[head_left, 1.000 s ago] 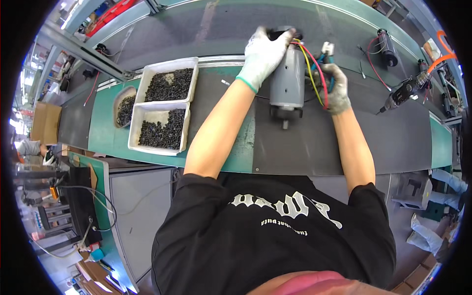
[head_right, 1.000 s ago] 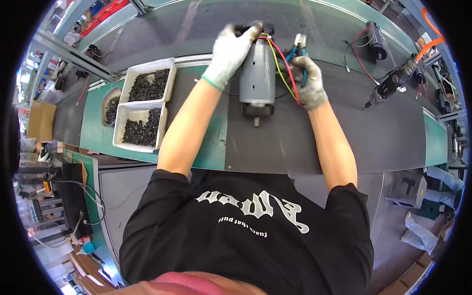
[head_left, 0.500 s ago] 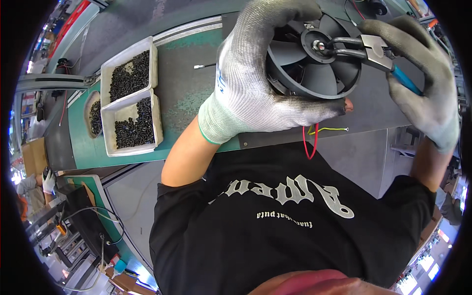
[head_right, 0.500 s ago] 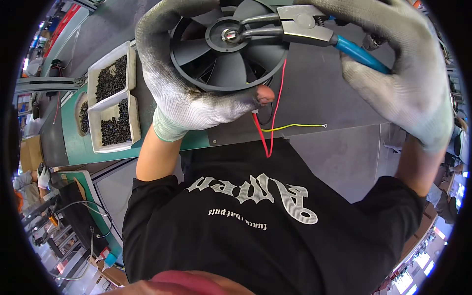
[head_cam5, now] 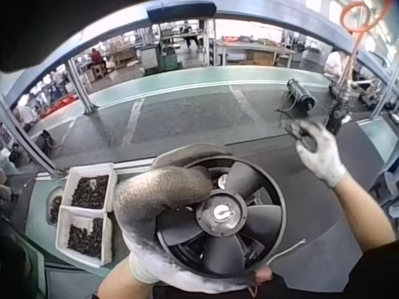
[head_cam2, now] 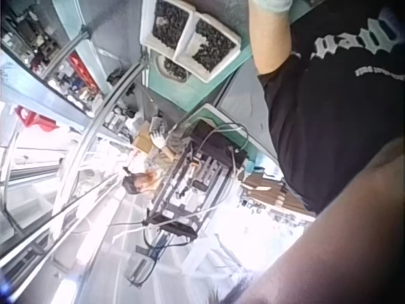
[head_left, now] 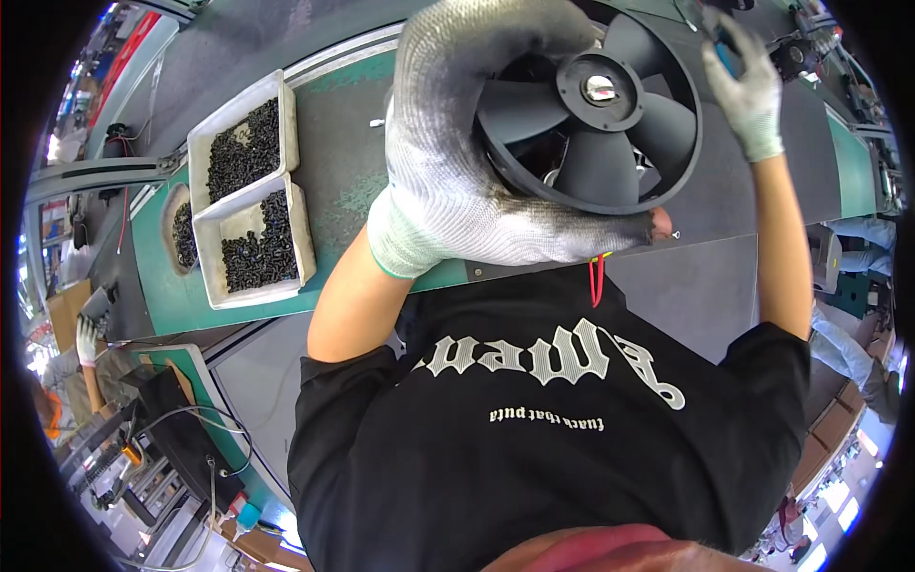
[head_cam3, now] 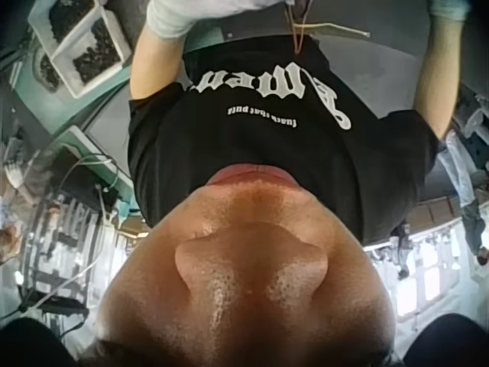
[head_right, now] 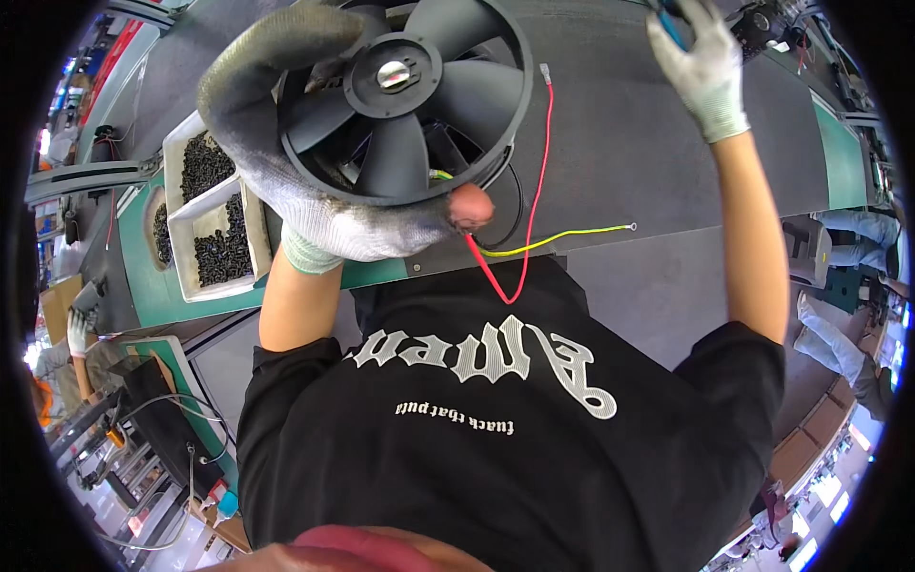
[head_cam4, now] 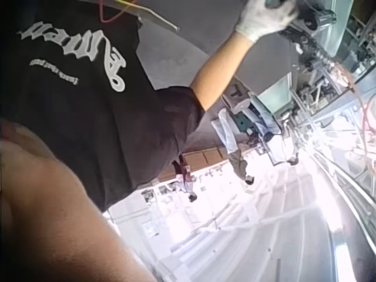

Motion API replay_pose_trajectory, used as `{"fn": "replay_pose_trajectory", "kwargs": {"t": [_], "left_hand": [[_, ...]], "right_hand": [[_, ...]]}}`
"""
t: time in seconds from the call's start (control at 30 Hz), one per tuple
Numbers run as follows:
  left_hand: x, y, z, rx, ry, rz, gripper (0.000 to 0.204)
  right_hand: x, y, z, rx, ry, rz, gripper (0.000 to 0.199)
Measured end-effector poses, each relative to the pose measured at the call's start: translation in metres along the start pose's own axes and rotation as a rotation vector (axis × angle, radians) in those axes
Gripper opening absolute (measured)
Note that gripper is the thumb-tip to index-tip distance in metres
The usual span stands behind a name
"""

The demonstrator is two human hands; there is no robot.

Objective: Assemble fans and housing components onto electric motors on a production line.

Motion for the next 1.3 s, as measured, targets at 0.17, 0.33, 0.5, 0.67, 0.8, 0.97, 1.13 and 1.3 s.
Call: {"fn": "replay_pose_trajectory", "kwargs": {"t": [0.17,0.33,0.5,0.67,0.8,0.97,1.13,1.3], "left_hand": [[-0.010,-0.011,0.005,-0.438,-0.169,0.273,0.102],[-0.015,-0.015,0.050,-0.494,0.100,0.185,0.100],[0.011,0.001,0.092,-0.835,0.444,0.244,0.070],[0.057,-0.001,0.078,-0.892,0.681,0.438,0.052],[0.076,-0.014,0.049,-0.672,0.592,0.521,0.031],[0.113,0.027,-0.044,-0.821,0.392,0.282,0.025],[0.215,0.123,-0.117,-0.682,0.250,-0.838,0.031],[0.263,0.247,-0.209,-1.574,0.499,-1.240,0.044]], "right_hand": [[0.048,-0.004,0.073,-0.165,0.038,0.079,0.052],[0.042,-0.042,0.175,-1.060,-0.255,0.621,0.102],[0.024,-0.088,0.150,-1.450,-0.449,0.186,0.075],[-0.094,-0.137,0.064,-0.728,-0.560,0.308,0.076],[-0.193,-0.144,0.052,-0.390,-0.590,0.505,0.075],[-0.222,-0.184,0.034,-0.211,-0.497,0.523,0.059],[-0.036,-0.055,0.107,-0.154,-0.051,0.306,0.062],[0.119,0.001,0.136,-0.020,0.238,0.704,0.066]]}}
Point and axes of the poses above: each hand's wrist, its own x-axis away from the middle knuckle, its own y-axis out of the back of the hand, z = x × y, the point moved 3 cm from there along -x, towards the middle knuckle, and after that the axes turned 2 degrees about z, right-handed, at the moved point
